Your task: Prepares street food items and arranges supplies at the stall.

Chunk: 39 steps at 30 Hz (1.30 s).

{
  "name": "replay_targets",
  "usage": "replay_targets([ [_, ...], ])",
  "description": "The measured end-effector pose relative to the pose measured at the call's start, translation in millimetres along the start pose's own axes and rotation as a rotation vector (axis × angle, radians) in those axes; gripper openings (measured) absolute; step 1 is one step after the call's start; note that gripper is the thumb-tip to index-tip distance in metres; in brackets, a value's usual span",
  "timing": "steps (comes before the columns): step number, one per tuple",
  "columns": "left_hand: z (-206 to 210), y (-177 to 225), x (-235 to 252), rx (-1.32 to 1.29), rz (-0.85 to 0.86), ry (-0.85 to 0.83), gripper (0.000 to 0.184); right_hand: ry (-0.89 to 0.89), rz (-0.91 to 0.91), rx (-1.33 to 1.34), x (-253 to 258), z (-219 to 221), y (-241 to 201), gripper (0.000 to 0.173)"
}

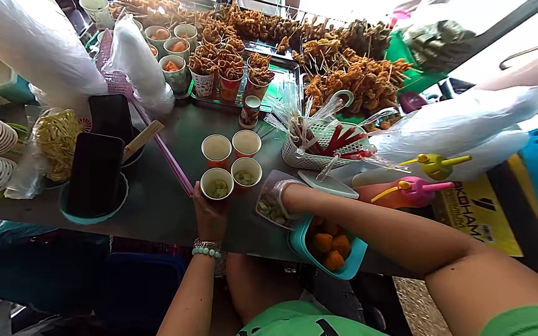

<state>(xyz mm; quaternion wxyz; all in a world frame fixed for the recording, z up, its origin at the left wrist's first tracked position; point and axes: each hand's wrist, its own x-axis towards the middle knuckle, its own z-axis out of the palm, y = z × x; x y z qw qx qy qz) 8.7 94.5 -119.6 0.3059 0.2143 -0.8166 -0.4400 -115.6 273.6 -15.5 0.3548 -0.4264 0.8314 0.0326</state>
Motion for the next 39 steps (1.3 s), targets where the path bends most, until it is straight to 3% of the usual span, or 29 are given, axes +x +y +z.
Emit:
replay_targets([
  [4, 1, 0, 1, -0.017, 0.004, 0.008, 0.095, 0.015, -0.031, 0.193, -25, -39, -2, 0.017],
  [8, 1, 0, 2, 0.000, 0.006, 0.012, 0.096, 0.313, -0.108, 0.305, -34, -80, 1, 0.010],
  [12, 1, 1, 2, 0.010, -0.016, -0.001, 0.097, 0.600, -0.126, 0.289, -8, -117, -10, 0.011],
  [14, 1, 1, 3, 0.004, -0.014, -0.004, 0.096, 0.656, -0.087, 0.235, 19, -124, -17, 0.015],
  [19, 2, -2, 2, 0.002, 0.008, 0.005, 0.094, 0.566, 0.001, 0.136, 54, -124, -24, 0.028],
  [25, 0, 1, 4, 0.012, -0.001, -0.013, 0.093, 0.896, -0.157, 0.185, 23, -115, -8, 0.018],
  [27, 1, -1, 3, 0.010, 0.020, 0.001, 0.094, 0.853, -0.193, 0.211, -3, -106, -10, 0.012],
  [30, 2, -4, 3, 0.005, 0.052, 0.016, 0.096, 0.543, -0.189, 0.156, -30, -71, -17, 0.008],
  [31, 2, -4, 3, 0.007, 0.043, 0.007, 0.097, 0.354, -0.146, 0.128, -30, -57, -19, 0.012],
  [33, 1, -3, 4, 0.006, 0.020, -0.010, 0.099, 0.069, -0.117, 0.128, -23, -33, -20, 0.047],
  [35, 1, -3, 4, 0.011, 0.020, -0.014, 0.099, 0.035, -0.150, 0.135, -12, -7, -14, 0.063],
  [39, 1, -4, 3, 0.023, 0.026, -0.007, 0.098, 0.196, -0.164, 0.130, -6, 21, -3, 0.054],
])
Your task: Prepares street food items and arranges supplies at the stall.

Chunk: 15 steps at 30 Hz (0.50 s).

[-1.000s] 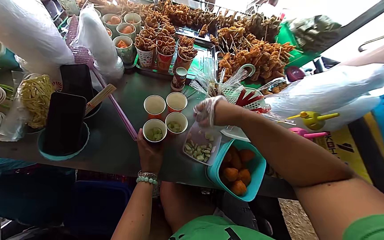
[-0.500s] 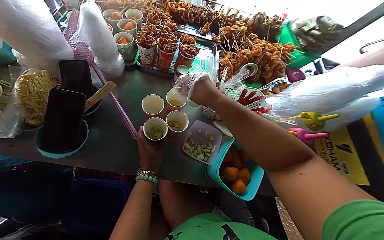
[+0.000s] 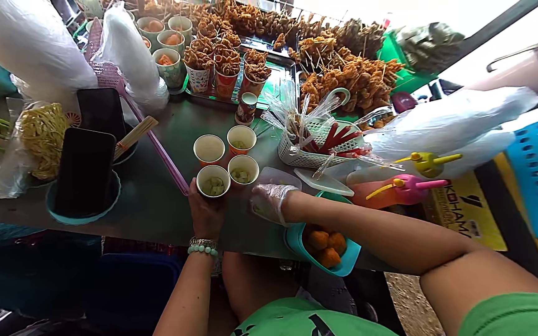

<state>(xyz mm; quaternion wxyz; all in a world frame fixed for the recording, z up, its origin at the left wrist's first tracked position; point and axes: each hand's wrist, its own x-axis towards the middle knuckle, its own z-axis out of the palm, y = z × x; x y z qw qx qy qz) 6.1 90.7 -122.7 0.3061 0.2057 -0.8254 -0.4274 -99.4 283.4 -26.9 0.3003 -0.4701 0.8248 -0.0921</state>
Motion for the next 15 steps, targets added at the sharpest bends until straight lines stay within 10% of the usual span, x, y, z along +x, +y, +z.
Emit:
replay_targets([
  [15, -1, 2, 1, -0.013, -0.056, -0.019, 0.097, -0.195, -0.244, -0.138, 30, 17, 17, 0.035],
])
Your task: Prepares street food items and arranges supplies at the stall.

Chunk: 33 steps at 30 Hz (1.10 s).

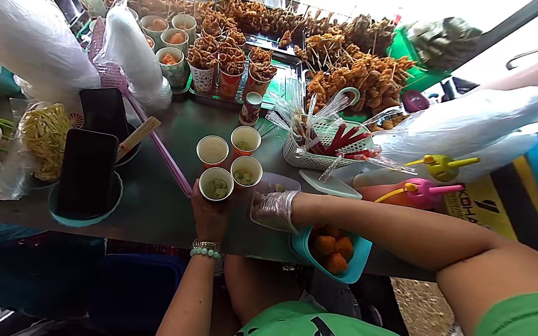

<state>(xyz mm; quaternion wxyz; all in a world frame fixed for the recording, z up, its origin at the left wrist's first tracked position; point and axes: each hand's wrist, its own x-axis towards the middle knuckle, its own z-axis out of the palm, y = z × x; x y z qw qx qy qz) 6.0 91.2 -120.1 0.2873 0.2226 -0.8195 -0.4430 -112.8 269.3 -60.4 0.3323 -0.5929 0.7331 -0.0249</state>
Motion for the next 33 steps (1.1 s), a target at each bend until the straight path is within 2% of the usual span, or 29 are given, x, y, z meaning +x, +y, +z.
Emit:
replay_targets([
  [1, 0, 1, 0, 0.006, -0.006, -0.004, 0.098, 0.095, -0.092, -0.020, 1, 8, 6, 0.030],
  [3, 1, 1, -1, 0.018, -0.006, 0.008, 0.097, 0.154, -0.065, -0.006, -12, -7, -12, 0.025],
  [5, 2, 0, -1, 0.042, 0.027, 0.028, 0.095, -0.066, 0.169, 0.066, -19, -46, -50, 0.033],
  [7, 3, -2, -1, 0.056, 0.052, 0.037, 0.093, -0.049, 0.168, 0.093, -15, -47, -50, 0.034],
  [9, 3, -1, -1, 0.062, 0.038, 0.026, 0.094, -0.077, 0.154, -0.012, -8, -41, -46, 0.034],
  [11, 3, 0, -1, 0.051, 0.021, 0.019, 0.095, -0.140, 0.188, -0.098, -6, -41, -41, 0.032],
  [14, 2, 1, 0, 0.033, 0.014, 0.012, 0.096, -0.293, 0.228, -0.114, -15, -67, -44, 0.029],
  [16, 3, 1, 0, 0.021, 0.019, 0.017, 0.094, -0.183, 0.085, -0.052, -23, -65, -25, 0.026],
  [19, 3, 0, -1, 0.014, 0.022, 0.020, 0.092, -0.066, 0.100, 0.214, -42, -88, -32, 0.030],
  [21, 4, -2, -1, 0.010, 0.034, 0.023, 0.093, -0.013, 0.112, 0.240, -46, -105, -30, 0.031],
  [24, 4, -2, -1, 0.010, 0.045, 0.031, 0.092, 0.163, 0.076, 0.202, -40, -139, -38, 0.021],
  [29, 6, -5, 0, 0.013, 0.067, 0.053, 0.090, 0.405, 0.044, 0.113, 16, -176, -40, 0.020],
  [33, 5, -4, -1, 0.023, 0.058, 0.028, 0.092, 0.456, 0.092, 0.100, 62, -176, -51, 0.025],
])
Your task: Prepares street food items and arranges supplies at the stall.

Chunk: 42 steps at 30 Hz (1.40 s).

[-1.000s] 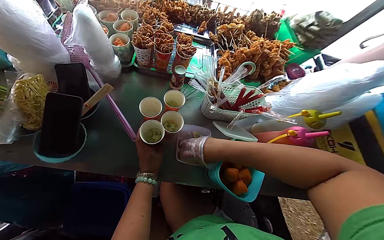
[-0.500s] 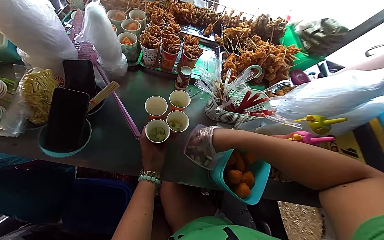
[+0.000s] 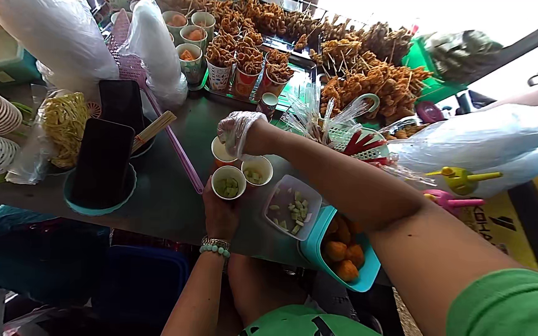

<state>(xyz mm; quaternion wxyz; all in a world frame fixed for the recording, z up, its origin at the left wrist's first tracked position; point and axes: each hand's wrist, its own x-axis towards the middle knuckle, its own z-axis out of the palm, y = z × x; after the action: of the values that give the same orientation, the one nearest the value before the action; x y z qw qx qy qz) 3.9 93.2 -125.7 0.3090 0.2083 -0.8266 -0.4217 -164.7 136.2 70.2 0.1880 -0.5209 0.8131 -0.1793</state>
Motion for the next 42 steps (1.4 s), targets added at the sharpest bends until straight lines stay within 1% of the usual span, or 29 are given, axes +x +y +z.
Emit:
replay_targets([
  [2, 1, -1, 0, -0.002, 0.019, 0.013, 0.091, 0.002, 0.030, -0.002, 8, 10, -1, 0.027],
  [5, 2, -1, 0, 0.005, 0.033, 0.024, 0.090, -0.025, 0.076, -0.026, 9, 11, -4, 0.029],
  [9, 1, 0, 0, -0.008, 0.025, 0.013, 0.092, 0.074, 0.040, 0.010, 8, 15, 7, 0.031],
  [12, 1, 1, 1, -0.007, 0.025, 0.015, 0.091, 0.075, 0.030, 0.029, 10, 13, 8, 0.034],
  [18, 2, 1, 1, -0.012, 0.029, 0.020, 0.090, 0.094, 0.054, 0.016, 14, 14, 10, 0.030],
  [20, 1, 2, 1, -0.006, 0.022, 0.012, 0.091, 0.130, 0.042, 0.036, 12, 16, 12, 0.029],
  [24, 1, 0, 1, -0.004, 0.028, 0.020, 0.090, 0.295, -0.055, 0.096, 10, 23, 24, 0.025],
  [25, 1, 0, 1, -0.004, 0.030, 0.023, 0.089, 0.293, -0.056, 0.097, 11, 23, 24, 0.024],
  [26, 1, 0, 1, -0.001, 0.026, 0.019, 0.089, 0.255, -0.038, 0.082, 12, 21, 23, 0.024],
  [28, 1, 1, 0, 0.006, 0.010, 0.007, 0.090, 0.131, 0.021, 0.035, 14, 17, 16, 0.024],
  [29, 0, 1, 0, 0.003, 0.005, 0.003, 0.090, 0.101, 0.028, 0.030, 15, 17, 13, 0.023],
  [33, 0, 2, 1, 0.007, -0.006, 0.001, 0.087, 0.080, 0.048, 0.004, 15, 13, 1, 0.023],
  [36, 1, 0, 1, 0.009, 0.006, 0.009, 0.088, 0.171, 0.036, 0.039, 12, 12, 5, 0.023],
  [42, 3, -3, 0, 0.027, 0.025, 0.015, 0.089, 0.374, -0.040, 0.097, 3, 8, 33, 0.023],
])
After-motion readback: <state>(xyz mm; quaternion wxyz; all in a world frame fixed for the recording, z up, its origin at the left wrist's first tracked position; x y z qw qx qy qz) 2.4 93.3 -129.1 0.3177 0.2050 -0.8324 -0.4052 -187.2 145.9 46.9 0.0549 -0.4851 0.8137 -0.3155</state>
